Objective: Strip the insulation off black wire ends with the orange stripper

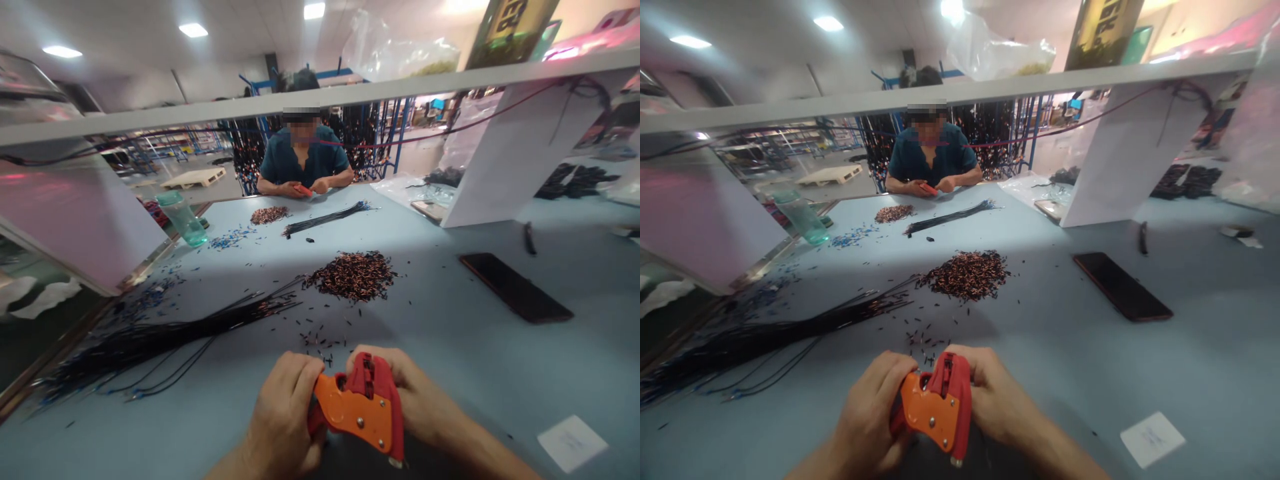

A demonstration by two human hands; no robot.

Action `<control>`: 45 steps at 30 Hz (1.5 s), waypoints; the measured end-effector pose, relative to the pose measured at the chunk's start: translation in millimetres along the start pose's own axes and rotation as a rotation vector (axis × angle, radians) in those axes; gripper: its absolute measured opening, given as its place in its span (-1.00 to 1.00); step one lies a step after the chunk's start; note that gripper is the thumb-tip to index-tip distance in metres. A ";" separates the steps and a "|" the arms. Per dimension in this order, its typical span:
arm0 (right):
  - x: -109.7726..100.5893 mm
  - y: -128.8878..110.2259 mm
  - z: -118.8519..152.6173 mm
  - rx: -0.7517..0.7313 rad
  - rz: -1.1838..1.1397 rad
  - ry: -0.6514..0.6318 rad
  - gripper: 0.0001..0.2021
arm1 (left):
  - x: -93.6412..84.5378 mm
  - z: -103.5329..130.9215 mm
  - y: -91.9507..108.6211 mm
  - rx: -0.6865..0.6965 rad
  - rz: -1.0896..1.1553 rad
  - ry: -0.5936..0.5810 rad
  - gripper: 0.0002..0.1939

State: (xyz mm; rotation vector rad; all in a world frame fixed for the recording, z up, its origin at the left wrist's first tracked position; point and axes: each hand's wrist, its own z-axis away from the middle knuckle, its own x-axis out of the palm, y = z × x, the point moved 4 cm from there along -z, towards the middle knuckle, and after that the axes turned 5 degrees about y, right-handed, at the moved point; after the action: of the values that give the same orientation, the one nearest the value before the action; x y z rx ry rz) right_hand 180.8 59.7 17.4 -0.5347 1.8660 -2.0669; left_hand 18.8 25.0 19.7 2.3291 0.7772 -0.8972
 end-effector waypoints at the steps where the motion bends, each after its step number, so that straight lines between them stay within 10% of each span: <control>1: -0.1 0.4 0.1 -0.005 0.008 0.005 -0.85 | -0.1 0.0 0.0 0.003 0.001 0.000 -0.62; 45: 8.7 2.5 0.5 0.038 -0.127 -0.030 -0.93 | -0.9 1.4 1.7 -0.001 -0.025 -0.008 -0.86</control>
State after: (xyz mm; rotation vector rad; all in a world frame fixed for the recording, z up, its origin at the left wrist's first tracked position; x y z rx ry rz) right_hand 173.2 55.0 15.6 -0.6872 1.8159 -2.1567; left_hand 18.7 22.7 20.0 2.3186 0.8045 -0.9163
